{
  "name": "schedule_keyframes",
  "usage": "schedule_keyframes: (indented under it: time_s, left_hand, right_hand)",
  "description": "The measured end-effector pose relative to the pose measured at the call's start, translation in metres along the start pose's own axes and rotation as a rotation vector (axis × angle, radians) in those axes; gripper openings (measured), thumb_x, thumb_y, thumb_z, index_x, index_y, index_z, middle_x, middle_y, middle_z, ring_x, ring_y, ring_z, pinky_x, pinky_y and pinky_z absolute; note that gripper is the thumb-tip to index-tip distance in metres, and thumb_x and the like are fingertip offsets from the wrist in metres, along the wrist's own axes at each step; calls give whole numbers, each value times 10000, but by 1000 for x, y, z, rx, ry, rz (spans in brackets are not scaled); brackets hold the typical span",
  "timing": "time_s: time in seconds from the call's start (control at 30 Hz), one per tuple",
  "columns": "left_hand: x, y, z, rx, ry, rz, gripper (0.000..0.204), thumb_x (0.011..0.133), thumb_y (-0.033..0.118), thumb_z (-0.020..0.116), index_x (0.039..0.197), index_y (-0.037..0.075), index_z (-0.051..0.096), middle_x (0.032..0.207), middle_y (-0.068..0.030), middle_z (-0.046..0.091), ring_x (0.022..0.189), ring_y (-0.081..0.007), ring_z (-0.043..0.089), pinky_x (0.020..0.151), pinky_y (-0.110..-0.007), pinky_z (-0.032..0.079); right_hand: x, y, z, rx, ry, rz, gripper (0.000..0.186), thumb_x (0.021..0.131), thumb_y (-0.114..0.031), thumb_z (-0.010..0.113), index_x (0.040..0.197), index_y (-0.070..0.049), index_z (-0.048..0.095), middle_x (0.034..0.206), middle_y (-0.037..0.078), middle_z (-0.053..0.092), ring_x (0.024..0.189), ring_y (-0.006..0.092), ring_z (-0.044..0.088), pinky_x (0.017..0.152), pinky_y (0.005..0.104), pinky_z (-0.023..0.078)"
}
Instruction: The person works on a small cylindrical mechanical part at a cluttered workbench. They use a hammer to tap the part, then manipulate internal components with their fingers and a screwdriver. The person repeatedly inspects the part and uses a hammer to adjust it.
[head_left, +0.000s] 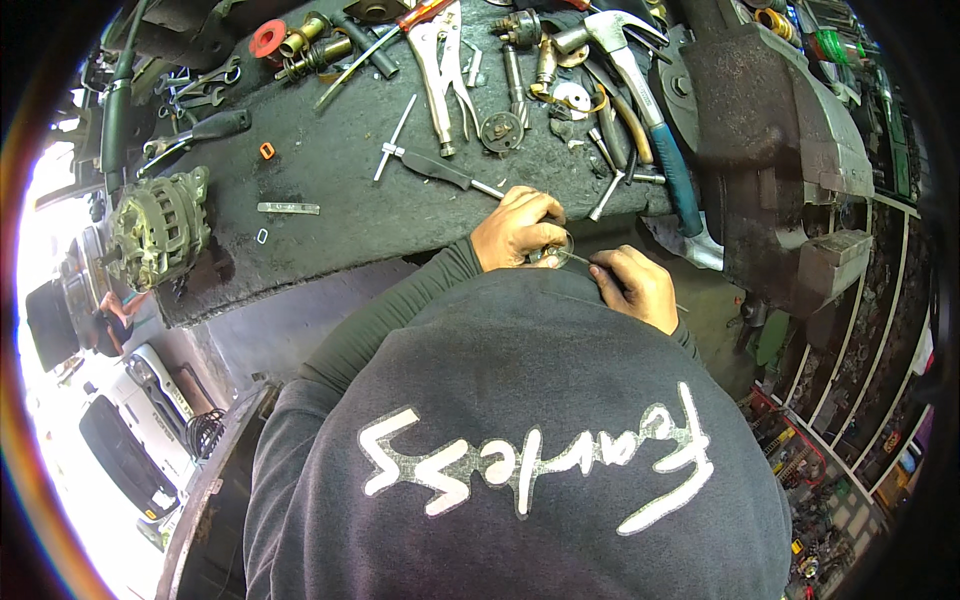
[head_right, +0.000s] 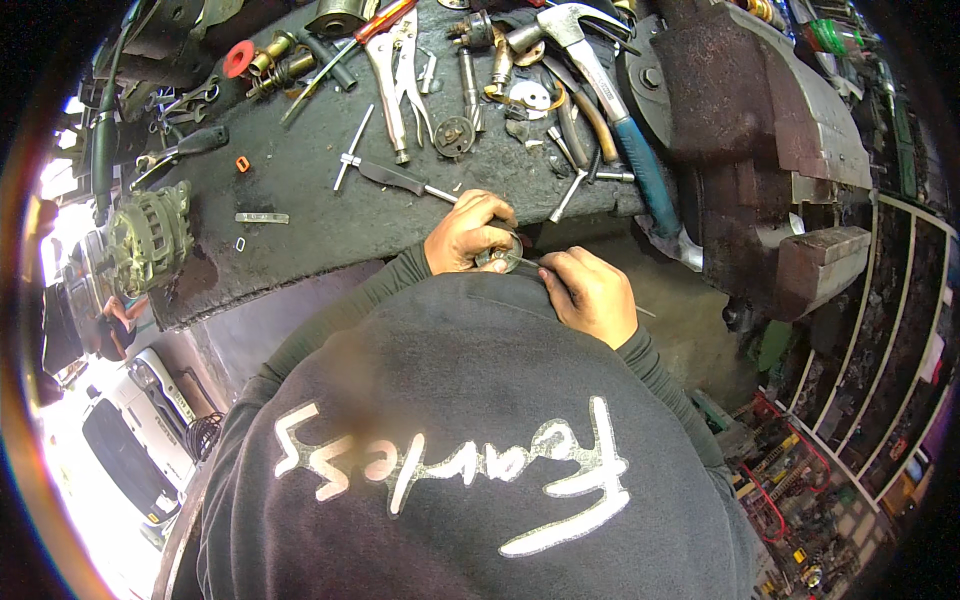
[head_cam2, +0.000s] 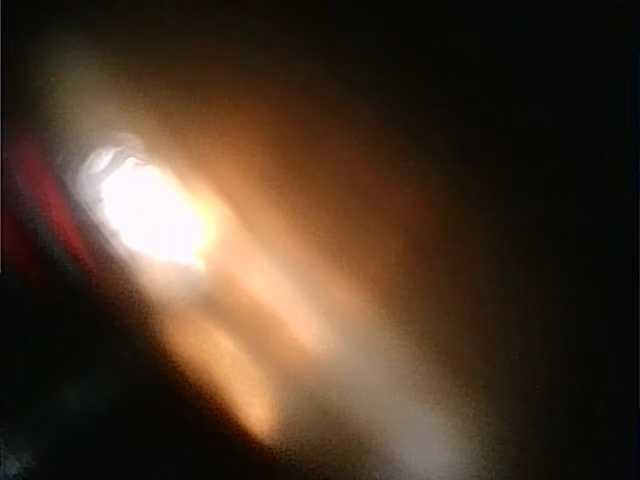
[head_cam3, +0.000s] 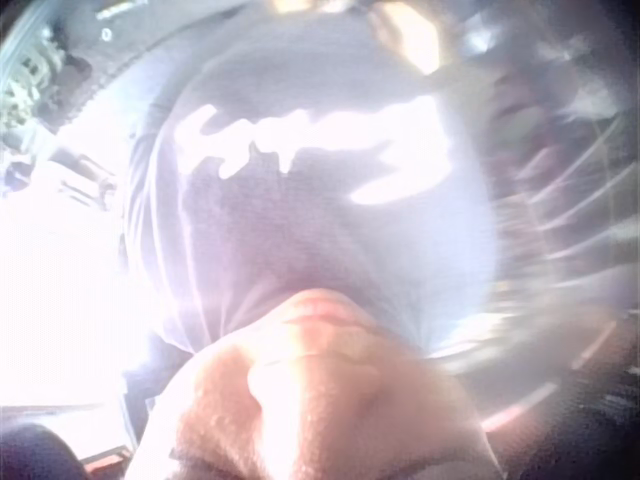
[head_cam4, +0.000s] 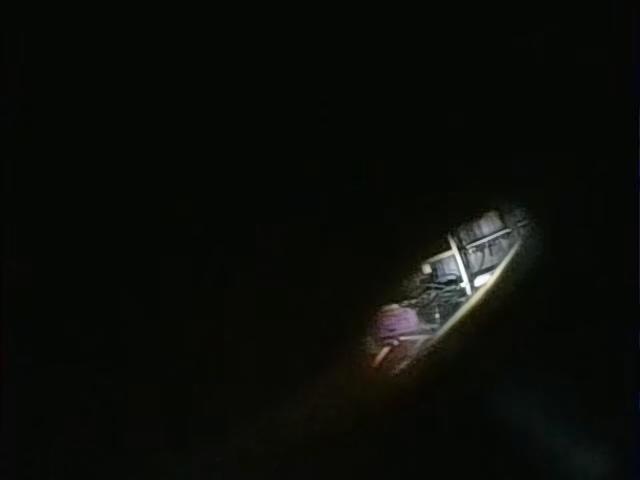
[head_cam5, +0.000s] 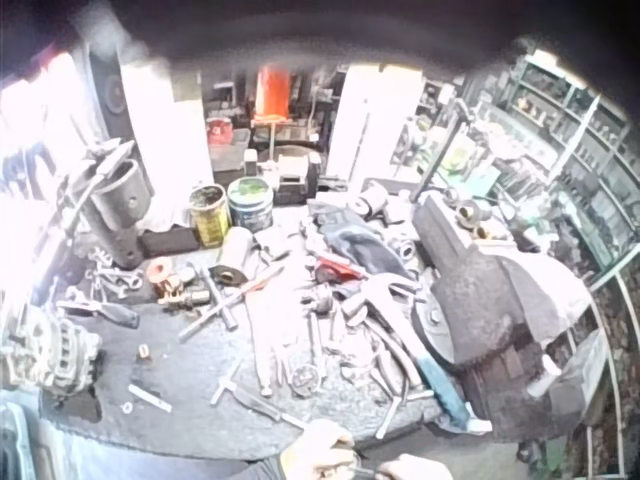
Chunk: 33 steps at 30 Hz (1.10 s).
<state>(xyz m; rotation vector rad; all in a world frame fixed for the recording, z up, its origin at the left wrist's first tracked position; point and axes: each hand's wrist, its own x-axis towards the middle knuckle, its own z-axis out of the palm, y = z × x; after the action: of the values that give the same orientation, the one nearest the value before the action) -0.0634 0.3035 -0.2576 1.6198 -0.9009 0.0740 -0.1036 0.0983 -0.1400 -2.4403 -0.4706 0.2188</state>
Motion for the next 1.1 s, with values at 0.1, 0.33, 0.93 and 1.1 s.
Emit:
schedule_keyframes:
  time_s: [0.1, 0.33, 0.93, 1.1]
  left_hand:
    - [1, 2, -1, 6, 0, 4, 380, 823, 441, 652, 957, 91, 589, 987, -141, 557, 934, -340, 530, 865, -470, 380]
    - [0, 0, 2, 7, 13, 23, 368, 833, 433, 652, 963, 94, 589, 993, -143, 562, 943, -338, 532, 866, -473, 381]
    - [2, 3, 1, 26, 12, -34, 336, 774, 405, 697, 916, 115, 606, 971, -109, 560, 942, -301, 533, 880, -431, 382]
    - [3, 3, 1, 31, 6, -33, 306, 767, 356, 709, 917, 111, 604, 976, -113, 562, 940, -304, 534, 874, -433, 389]
  right_hand:
    - [-1, 3, 4, -17, -9, -14, 125, 781, -64, 694, 895, -57, 645, 781, 86, 606, 688, 273, 624, 607, 358, 501]
    - [0, 1, 5, 1, -15, -15, 125, 778, -63, 696, 892, -59, 646, 782, 86, 603, 696, 274, 624, 613, 359, 501]
    - [0, 26, 24, 432, -70, 223, 103, 809, -32, 692, 836, 27, 612, 754, 117, 630, 699, 165, 614, 646, 291, 482]
    - [3, 32, 25, 431, -71, 187, 125, 802, -28, 700, 793, 24, 587, 711, 98, 597, 645, 139, 565, 599, 283, 457]
